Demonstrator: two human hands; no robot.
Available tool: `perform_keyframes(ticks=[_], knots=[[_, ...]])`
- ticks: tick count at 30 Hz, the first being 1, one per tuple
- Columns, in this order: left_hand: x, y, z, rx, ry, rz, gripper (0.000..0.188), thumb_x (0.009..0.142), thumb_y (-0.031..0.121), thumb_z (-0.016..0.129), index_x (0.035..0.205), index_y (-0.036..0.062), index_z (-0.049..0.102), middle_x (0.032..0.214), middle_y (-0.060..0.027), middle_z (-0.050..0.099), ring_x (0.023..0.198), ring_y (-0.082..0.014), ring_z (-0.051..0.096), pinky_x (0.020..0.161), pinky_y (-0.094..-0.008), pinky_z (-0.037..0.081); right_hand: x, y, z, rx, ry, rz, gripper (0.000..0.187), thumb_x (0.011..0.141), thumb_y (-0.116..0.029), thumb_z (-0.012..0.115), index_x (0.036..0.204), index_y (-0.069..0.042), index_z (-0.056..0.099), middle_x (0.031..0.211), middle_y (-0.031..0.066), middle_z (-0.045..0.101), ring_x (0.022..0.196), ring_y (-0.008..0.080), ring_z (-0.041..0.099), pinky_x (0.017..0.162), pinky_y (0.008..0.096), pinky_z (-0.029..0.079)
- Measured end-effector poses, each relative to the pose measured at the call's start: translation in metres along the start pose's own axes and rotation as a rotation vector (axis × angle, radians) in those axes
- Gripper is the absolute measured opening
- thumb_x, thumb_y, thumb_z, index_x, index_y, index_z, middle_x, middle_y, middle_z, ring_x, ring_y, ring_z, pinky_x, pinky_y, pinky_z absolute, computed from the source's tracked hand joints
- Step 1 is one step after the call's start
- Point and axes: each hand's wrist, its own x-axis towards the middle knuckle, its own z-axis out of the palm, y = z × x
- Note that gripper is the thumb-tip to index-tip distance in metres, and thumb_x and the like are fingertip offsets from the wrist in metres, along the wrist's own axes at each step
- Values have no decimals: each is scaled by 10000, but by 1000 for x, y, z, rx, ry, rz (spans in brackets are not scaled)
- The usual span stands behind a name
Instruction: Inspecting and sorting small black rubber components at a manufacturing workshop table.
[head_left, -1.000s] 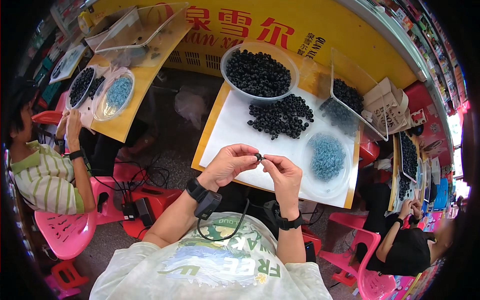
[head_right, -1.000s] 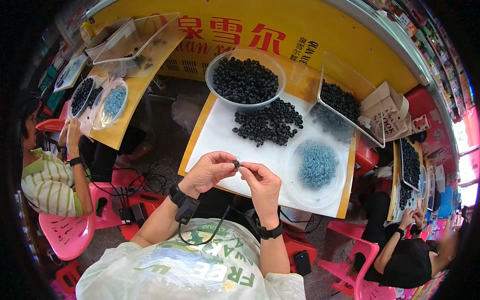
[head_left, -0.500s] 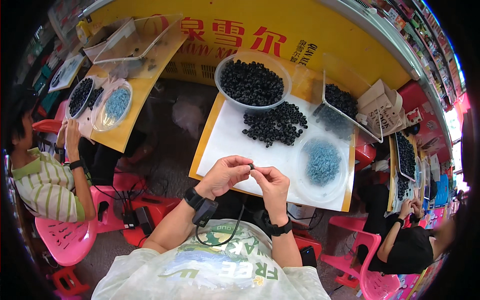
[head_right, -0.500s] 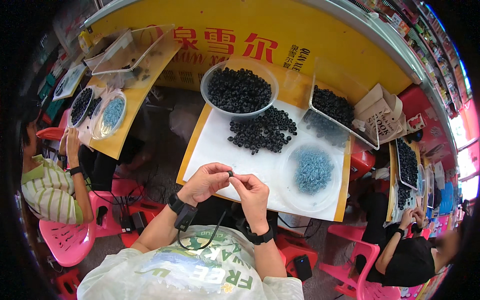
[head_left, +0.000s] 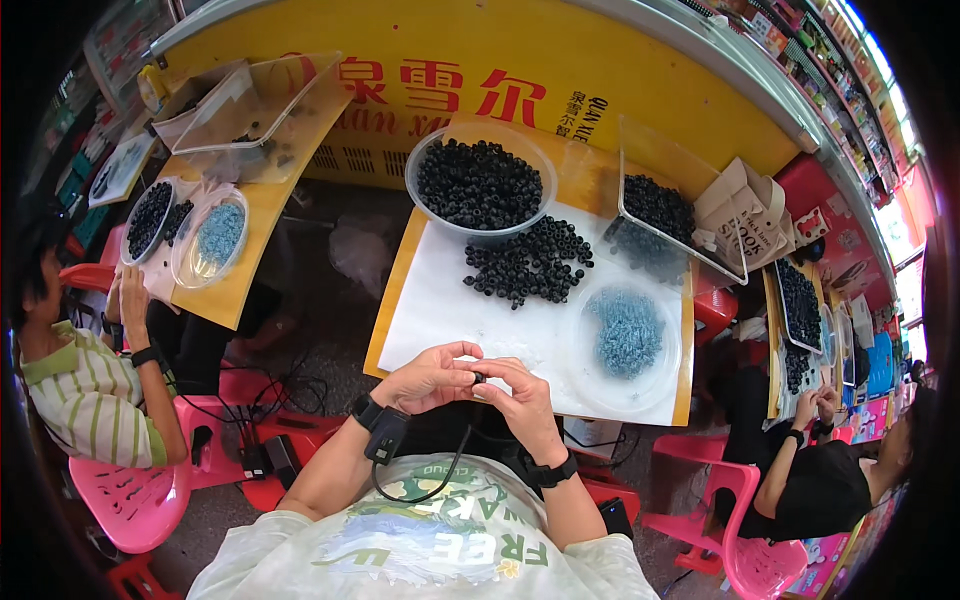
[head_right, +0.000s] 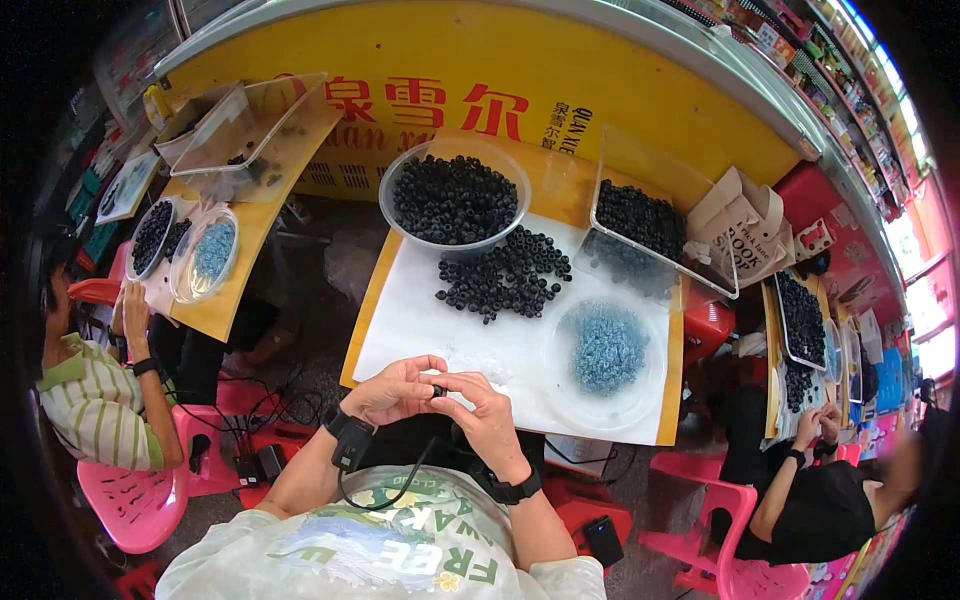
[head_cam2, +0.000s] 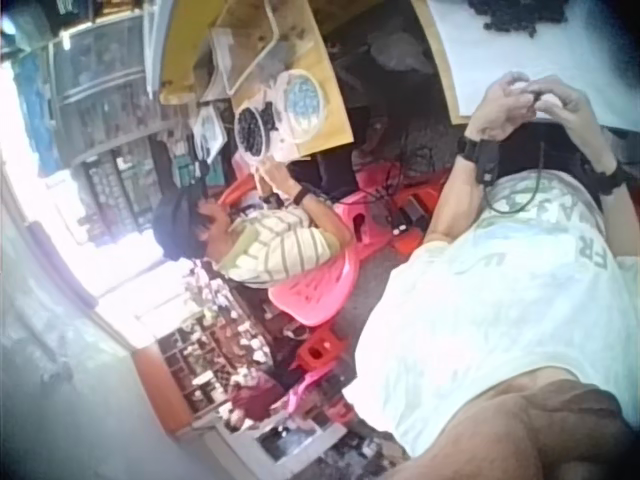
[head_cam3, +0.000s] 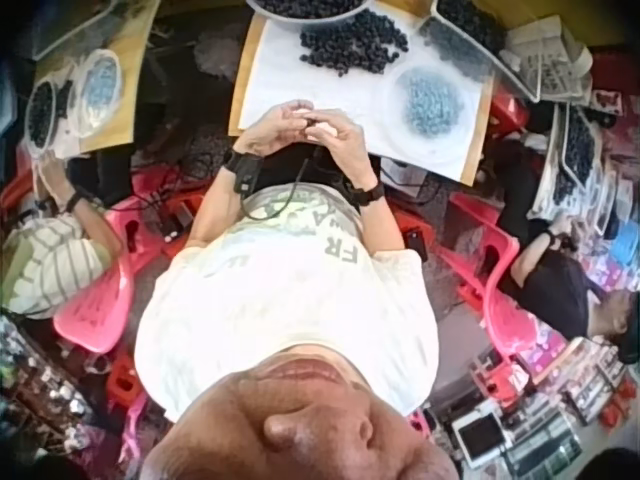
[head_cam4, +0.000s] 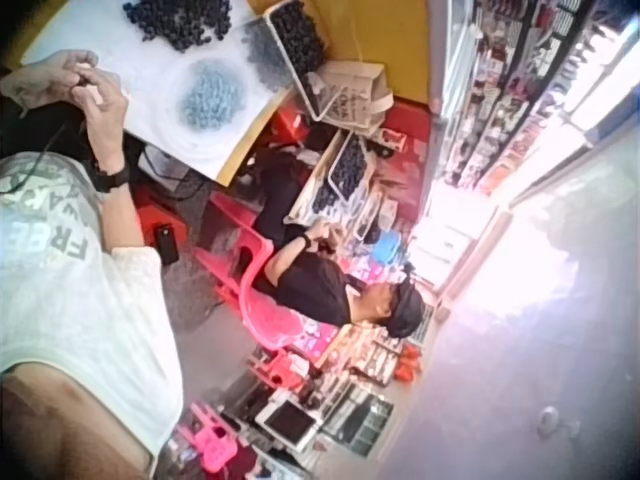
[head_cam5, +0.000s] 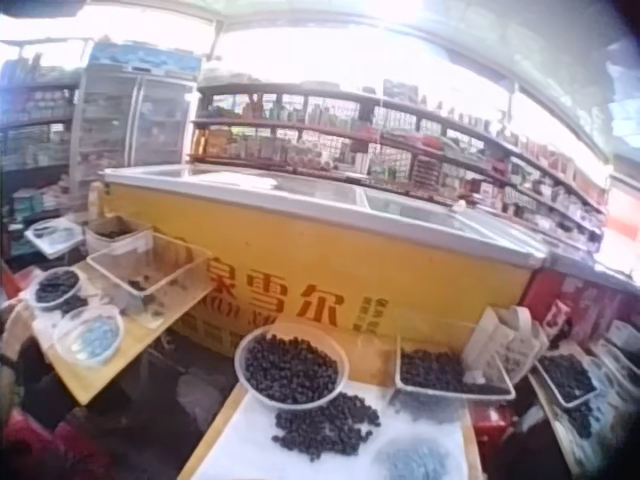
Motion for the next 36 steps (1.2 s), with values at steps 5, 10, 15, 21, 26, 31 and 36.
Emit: perform_keyframes(ticks=[5,10,15,21,26,31,36], knots=[[-3,-4,-6,5,-3,-46,474,850,79,764,1231,55,484,1063,-46,656,927,-109,655,837,-252,549,-4,-2,1,-23,-13,18,267,849,-75,726,1112,-28,726,1035,115,728,1005,228,639,902,322,493],[-2,0,-3,21,-2,-31,489,833,83,780,1228,51,494,1026,-24,659,885,-99,653,793,-235,546,-1,-1,3,-5,9,-37,258,849,-65,725,1105,-30,731,1035,100,732,993,222,643,895,317,497],[-4,2,-6,20,-45,-77,484,819,83,793,1208,36,509,1035,-30,657,856,-89,631,756,-226,529,-5,-8,7,-76,9,-35,248,847,-51,720,1094,-42,736,1037,88,736,987,219,646,887,314,502],[-9,-4,-10,1,-22,-106,444,832,88,787,1191,36,530,1033,-25,650,869,-88,617,808,-235,526,-10,-8,14,-63,20,20,258,842,-51,724,1099,-45,731,1051,80,731,993,212,634,875,318,504],[-3,-8,-15,-94,-5,-23,346,876,83,746,1167,54,562,1003,-12,647,867,-100,634,810,-239,545,-7,-13,20,-239,222,-32,220,806,-41,763,1021,-25,719,1023,104,719,946,212,643,826,312,517],[-4,-11,-17,-105,50,69,210,908,51,704,1101,48,623,982,-27,661,845,-110,654,787,-230,571,-7,-17,20,-395,294,-190,188,780,-27,794,941,-14,700,949,116,712,787,208,675,710,282,537],[-5,-16,-15,-175,123,68,167,908,34,697,1069,39,654,972,-49,683,843,-120,670,782,-230,585,-11,-5,20,-184,335,-83,169,807,-5,772,961,7,705,897,96,721,751,160,680,701,260,535]])
